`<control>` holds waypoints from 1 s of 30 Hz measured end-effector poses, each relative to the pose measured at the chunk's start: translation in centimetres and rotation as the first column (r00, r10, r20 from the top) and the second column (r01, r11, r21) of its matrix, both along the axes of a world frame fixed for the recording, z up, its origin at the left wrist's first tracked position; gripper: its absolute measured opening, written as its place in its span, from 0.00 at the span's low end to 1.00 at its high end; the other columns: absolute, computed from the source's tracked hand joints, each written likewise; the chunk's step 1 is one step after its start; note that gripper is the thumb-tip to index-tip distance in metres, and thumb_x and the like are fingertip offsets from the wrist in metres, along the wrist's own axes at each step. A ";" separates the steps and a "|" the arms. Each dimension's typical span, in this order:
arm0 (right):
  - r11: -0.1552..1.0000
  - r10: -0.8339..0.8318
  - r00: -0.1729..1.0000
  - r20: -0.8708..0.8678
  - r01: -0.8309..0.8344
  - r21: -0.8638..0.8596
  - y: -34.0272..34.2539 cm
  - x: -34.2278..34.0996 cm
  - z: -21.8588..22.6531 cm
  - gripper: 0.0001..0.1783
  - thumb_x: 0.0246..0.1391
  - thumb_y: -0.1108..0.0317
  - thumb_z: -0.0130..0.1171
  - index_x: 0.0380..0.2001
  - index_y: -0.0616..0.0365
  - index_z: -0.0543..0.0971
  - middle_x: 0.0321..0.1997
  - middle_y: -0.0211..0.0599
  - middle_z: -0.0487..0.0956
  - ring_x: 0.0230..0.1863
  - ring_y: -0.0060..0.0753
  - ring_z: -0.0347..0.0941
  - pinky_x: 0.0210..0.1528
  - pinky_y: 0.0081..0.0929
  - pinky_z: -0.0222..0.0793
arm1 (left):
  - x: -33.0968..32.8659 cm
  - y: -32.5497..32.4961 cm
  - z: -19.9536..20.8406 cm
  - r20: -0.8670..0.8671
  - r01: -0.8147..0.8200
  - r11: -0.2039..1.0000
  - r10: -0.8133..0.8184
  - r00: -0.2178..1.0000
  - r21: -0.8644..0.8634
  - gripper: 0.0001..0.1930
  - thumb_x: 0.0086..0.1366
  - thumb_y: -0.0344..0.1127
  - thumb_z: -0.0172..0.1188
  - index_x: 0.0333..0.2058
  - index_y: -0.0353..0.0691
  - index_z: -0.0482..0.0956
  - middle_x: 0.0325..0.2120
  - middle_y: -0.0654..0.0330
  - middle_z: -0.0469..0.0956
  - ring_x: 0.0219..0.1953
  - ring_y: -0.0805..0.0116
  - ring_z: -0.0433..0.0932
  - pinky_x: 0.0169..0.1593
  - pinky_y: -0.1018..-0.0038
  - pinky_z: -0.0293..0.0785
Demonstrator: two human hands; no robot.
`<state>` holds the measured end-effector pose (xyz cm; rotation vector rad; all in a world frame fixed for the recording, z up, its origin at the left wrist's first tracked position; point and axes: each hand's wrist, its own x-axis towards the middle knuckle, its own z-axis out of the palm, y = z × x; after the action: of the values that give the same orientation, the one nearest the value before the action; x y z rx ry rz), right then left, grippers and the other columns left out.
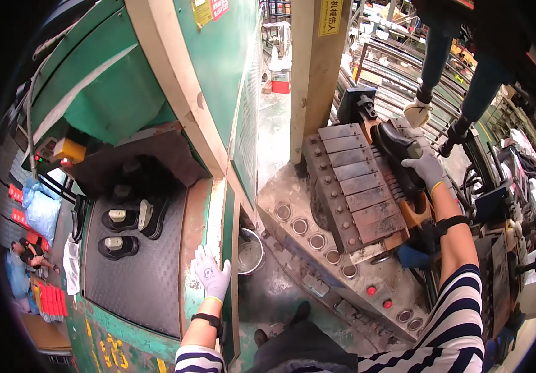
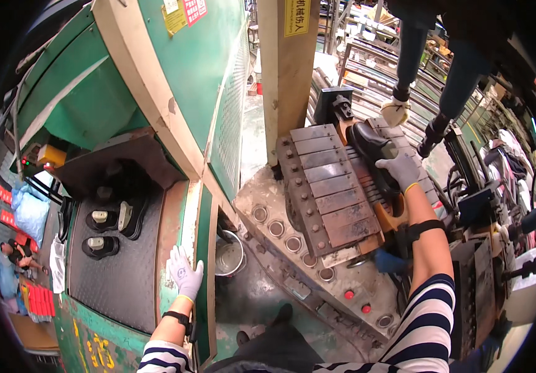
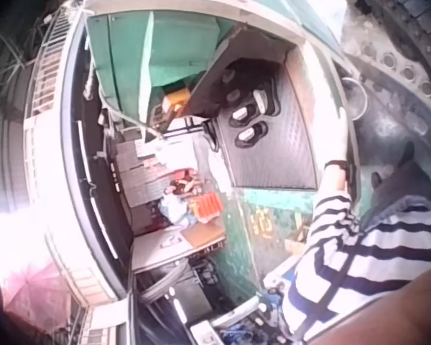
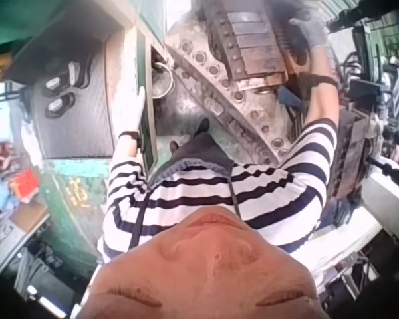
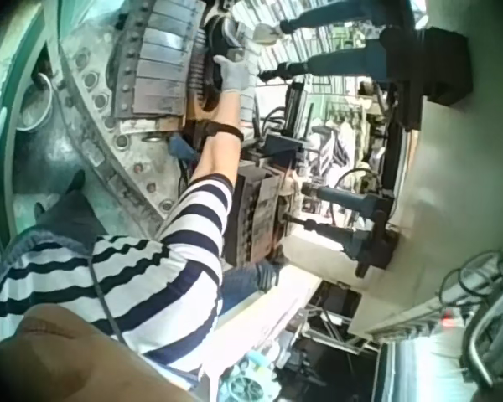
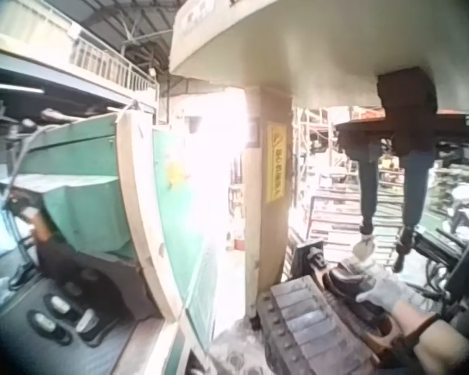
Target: Operating a heating and pressing machine to shape or set shoe components.
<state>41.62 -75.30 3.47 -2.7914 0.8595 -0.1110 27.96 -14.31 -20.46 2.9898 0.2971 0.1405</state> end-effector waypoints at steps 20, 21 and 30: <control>0.454 0.783 0.413 0.465 -0.891 0.027 55.6 -26.7 -3.9 0.41 0.41 0.58 0.70 0.59 0.62 0.69 0.57 0.55 0.73 0.58 0.57 0.70 0.60 0.44 0.65 | -10.7 10.7 10.8 -0.128 0.051 -0.956 0.091 0.988 -0.289 0.29 0.65 0.53 0.59 0.58 0.41 0.70 0.55 0.57 0.74 0.58 0.56 0.70 0.67 0.57 0.61; 0.435 0.798 0.385 0.463 -0.900 -0.002 57.3 -27.4 -3.7 0.40 0.42 0.59 0.69 0.59 0.63 0.68 0.57 0.55 0.73 0.58 0.57 0.69 0.60 0.45 0.65 | -10.4 14.4 10.3 -0.062 0.184 -0.892 0.229 0.971 -0.413 0.28 0.65 0.53 0.58 0.58 0.42 0.70 0.55 0.56 0.74 0.59 0.55 0.70 0.66 0.54 0.61; 0.615 0.755 0.616 0.226 -0.784 0.084 54.3 -44.0 -16.3 0.29 0.50 0.57 0.65 0.55 0.54 0.73 0.52 0.40 0.77 0.55 0.44 0.72 0.55 0.41 0.64 | -7.5 42.6 2.8 -0.306 0.302 -0.831 0.472 0.827 -0.467 0.29 0.63 0.59 0.57 0.53 0.43 0.76 0.52 0.57 0.77 0.55 0.55 0.75 0.62 0.51 0.67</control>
<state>-2.36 -20.96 -12.82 -2.6593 -0.4220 -0.1139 20.45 28.29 -17.69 0.2221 0.5227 0.2788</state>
